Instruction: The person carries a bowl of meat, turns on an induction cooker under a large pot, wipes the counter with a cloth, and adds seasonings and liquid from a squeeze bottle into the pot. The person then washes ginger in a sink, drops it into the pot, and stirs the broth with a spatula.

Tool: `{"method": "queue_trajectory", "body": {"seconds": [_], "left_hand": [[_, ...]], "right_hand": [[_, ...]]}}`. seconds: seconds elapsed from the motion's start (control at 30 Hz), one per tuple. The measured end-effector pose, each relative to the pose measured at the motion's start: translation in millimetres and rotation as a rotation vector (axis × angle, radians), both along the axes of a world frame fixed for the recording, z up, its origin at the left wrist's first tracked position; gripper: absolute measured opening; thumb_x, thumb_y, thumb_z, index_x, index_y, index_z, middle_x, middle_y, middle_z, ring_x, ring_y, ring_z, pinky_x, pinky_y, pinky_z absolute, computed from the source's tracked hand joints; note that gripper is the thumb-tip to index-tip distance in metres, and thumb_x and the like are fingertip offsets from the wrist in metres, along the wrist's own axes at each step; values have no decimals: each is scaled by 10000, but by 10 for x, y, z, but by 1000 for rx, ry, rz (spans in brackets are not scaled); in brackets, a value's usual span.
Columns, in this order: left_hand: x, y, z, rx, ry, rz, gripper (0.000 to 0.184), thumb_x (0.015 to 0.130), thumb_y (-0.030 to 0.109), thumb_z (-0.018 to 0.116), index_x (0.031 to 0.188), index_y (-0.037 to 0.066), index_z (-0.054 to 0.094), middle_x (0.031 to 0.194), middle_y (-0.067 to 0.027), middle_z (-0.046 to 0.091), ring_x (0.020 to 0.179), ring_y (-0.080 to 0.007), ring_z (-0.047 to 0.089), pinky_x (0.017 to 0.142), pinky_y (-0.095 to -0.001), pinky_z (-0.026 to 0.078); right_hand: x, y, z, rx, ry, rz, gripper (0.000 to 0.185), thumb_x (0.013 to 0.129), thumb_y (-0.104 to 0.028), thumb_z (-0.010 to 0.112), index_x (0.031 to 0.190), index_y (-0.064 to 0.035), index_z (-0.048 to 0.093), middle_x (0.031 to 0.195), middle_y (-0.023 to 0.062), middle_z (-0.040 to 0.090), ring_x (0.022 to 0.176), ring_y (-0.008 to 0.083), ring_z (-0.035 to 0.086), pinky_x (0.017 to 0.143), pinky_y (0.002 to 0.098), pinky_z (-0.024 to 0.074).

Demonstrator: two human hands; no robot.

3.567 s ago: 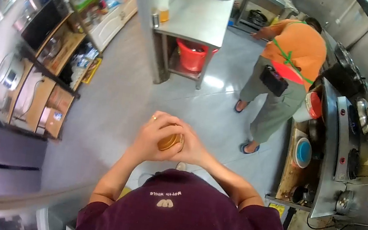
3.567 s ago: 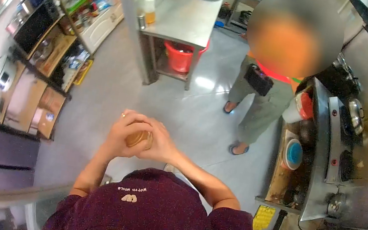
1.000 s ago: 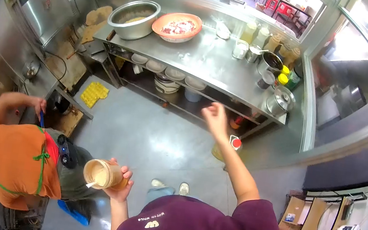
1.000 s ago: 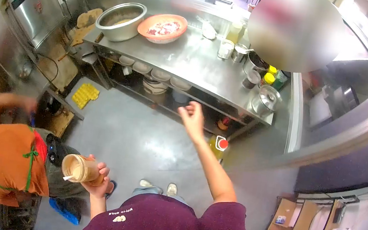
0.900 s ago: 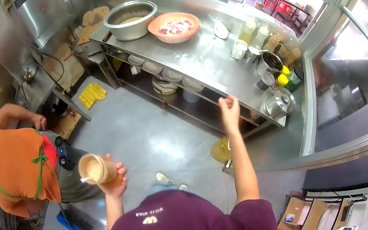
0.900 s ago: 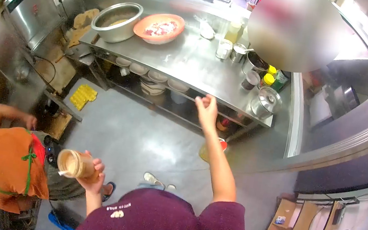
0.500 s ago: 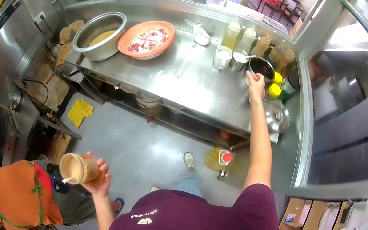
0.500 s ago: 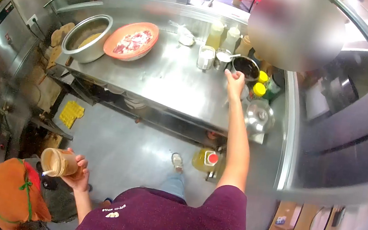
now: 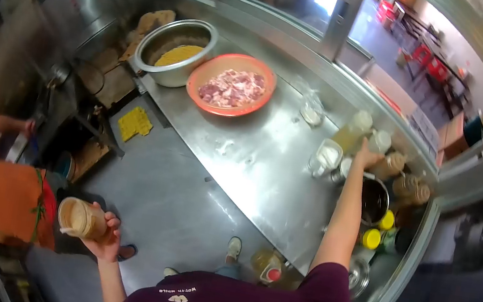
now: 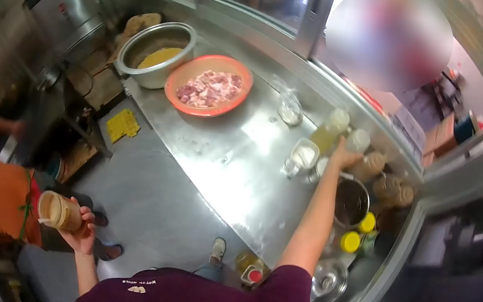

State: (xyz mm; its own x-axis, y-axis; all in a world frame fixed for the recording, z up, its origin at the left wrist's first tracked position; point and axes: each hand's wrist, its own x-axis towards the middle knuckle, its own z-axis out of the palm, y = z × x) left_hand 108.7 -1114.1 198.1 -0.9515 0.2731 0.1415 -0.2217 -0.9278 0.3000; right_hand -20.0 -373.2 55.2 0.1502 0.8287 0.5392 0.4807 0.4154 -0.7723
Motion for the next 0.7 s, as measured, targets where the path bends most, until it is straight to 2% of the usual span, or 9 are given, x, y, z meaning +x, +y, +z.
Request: {"method": "queue_trajectory", "body": {"seconds": [0.13, 0.17, 0.23, 0.27, 0.3, 0.33, 0.4, 0.47, 0.7], "left_hand": [[48, -60, -72, -119, -65, 111, 716, 751, 502, 575, 1323, 164, 308, 1103, -152, 412, 977, -269, 450, 795, -406, 459], [66, -100, -103, -123, -93, 143, 732, 741, 535, 565, 1321, 166, 315, 1091, -153, 425, 965, -270, 456, 776, -402, 465], [124, -125, -102, -127, -132, 212, 747, 731, 579, 540, 1317, 168, 324, 1069, -155, 457, 911, -268, 474, 739, -391, 468], [166, -176, -118, -124, -160, 232, 749, 731, 587, 534, 1316, 168, 326, 1062, -157, 469, 907, -274, 485, 735, -399, 468], [229, -241, -140, -122, -191, 241, 751, 731, 595, 527, 1315, 168, 327, 1055, -159, 481, 903, -279, 496, 731, -408, 467], [285, -291, -155, -108, -163, 255, 752, 724, 620, 518, 1277, 132, 366, 1069, -165, 479, 928, -283, 498, 745, -410, 467], [382, -411, -128, -72, -124, 266, 769, 716, 646, 509, 1242, 95, 400, 1087, -174, 480, 956, -290, 504, 763, -415, 464], [553, -571, -92, -25, -100, 288, 781, 714, 649, 508, 1248, 91, 393, 1095, -179, 485, 960, -294, 511, 772, -420, 457], [1760, -1454, -257, 72, -14, 565, 757, 736, 648, 478, 1249, 98, 394, 1090, -169, 488, 955, -275, 518, 789, -420, 452]], "right_hand": [[37, -180, 266, -216, 54, 87, 892, 557, -391, 793, 1133, 131, 356, 1110, 262, 467, 985, 398, 489, 900, 426, 385], [-19, 10, 49, -34, -94, -105, 878, 566, -375, 790, 1155, 109, 352, 1122, 255, 466, 989, 394, 493, 884, 436, 401], [55, -55, 278, 197, 5, 95, 873, 525, -308, 824, 1180, 65, 383, 1120, 239, 485, 995, 367, 504, 854, 462, 418], [4, -3, 269, 243, 16, -9, 802, 541, -273, 819, 1169, 46, 435, 1094, 218, 528, 973, 359, 530, 832, 456, 435], [-56, 351, 202, 545, -200, 59, 695, 568, -233, 805, 1128, 30, 488, 1028, 196, 579, 927, 345, 565, 799, 450, 456], [-21, 63, 598, 647, -5, 225, 644, 587, -199, 791, 1113, 32, 499, 982, 171, 609, 894, 337, 586, 777, 455, 466], [35, 143, 922, 683, -894, -326, 463, 767, -377, 589, 1145, -121, 514, 990, 77, 608, 749, 266, 608, 651, 398, 494], [65, -206, 1285, 708, -1042, -410, 471, 767, -376, 587, 1148, -112, 508, 1003, 83, 601, 771, 267, 599, 670, 399, 485], [171, -2674, 2460, 472, 294, 878, 499, 766, -372, 581, 1161, -83, 487, 1045, 103, 576, 851, 270, 565, 735, 403, 452]]}}
